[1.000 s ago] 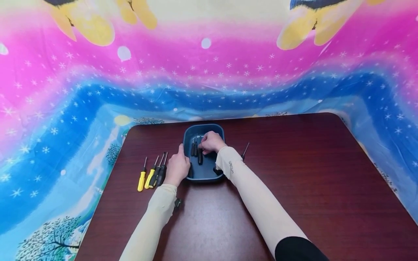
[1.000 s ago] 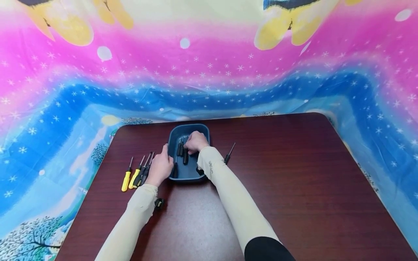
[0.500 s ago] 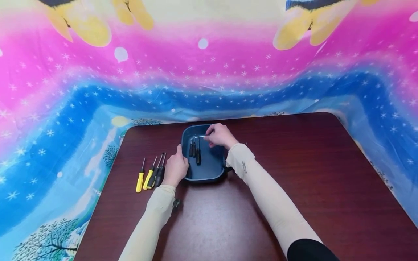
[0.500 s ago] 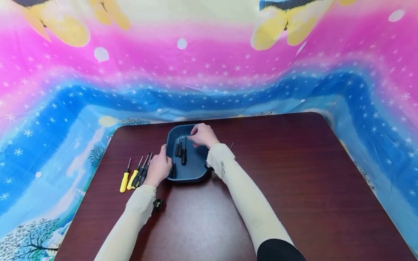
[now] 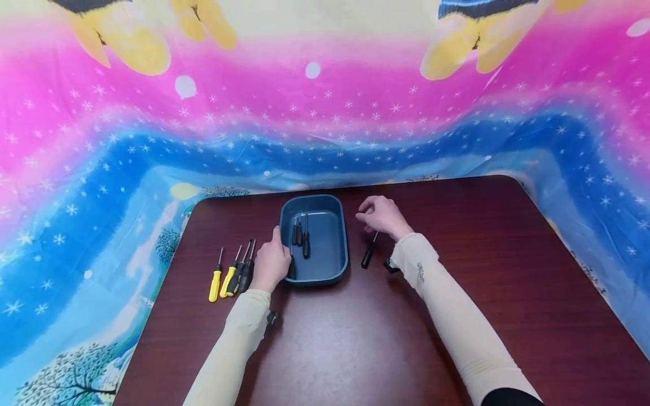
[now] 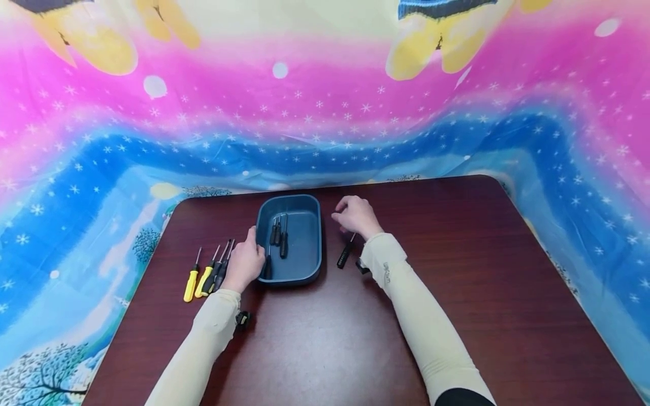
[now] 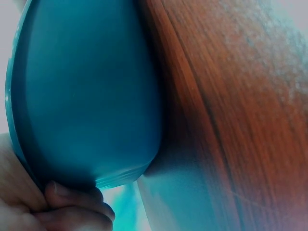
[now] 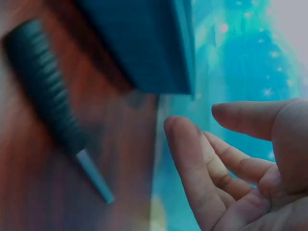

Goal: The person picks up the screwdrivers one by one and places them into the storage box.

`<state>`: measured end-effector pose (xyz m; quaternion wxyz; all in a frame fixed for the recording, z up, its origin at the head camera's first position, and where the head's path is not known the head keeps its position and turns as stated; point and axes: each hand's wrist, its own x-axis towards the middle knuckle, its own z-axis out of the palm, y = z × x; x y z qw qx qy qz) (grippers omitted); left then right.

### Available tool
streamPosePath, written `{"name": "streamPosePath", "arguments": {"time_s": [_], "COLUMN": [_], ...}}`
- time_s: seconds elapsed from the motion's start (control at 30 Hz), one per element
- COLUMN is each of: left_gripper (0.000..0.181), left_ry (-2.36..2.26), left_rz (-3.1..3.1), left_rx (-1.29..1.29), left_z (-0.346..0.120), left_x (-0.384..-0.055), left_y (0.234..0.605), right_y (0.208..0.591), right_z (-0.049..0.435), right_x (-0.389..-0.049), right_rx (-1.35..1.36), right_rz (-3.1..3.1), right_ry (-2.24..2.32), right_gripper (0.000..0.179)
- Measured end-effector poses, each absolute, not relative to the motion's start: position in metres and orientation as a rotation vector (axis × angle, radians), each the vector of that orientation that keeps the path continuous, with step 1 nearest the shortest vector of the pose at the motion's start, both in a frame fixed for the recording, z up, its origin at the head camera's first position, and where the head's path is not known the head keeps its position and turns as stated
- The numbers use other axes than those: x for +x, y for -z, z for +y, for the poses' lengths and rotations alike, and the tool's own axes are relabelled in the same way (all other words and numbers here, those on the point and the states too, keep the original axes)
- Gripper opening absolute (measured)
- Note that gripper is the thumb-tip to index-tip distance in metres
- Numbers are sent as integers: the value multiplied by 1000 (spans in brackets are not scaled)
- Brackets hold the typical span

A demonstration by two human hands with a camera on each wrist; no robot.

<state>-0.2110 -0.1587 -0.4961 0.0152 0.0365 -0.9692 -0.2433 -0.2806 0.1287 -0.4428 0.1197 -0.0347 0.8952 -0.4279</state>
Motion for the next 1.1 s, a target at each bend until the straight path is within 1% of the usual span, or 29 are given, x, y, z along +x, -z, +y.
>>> {"name": "streamPosePath", "arguments": {"time_s": [0.23, 0.43, 0.63, 0.87, 1.1], "left_gripper": [60, 60, 60, 60, 59], "left_ry": [745, 754, 760, 776, 769], "left_rz": [-3005, -3017, -3017, -3016, -3009], "left_rx": [108, 106, 107, 113, 97], "left_z": [-160, -160, -159, -159, -160], "left_x": [-211, -211, -211, -211, -211], "left_y": [495, 496, 497, 498, 498], "right_y": [469, 484, 491, 498, 499], "right_z": [149, 153, 150, 145, 143], "right_x": [-268, -259, -253, -253, -253], "right_rx": [-76, -86, -94, -109, -97], "right_rz": [2601, 2654, 2637, 2613, 2613], "right_ry": [1181, 1005, 951, 965, 970], "right_gripper": [28, 40, 51, 51, 44]}}
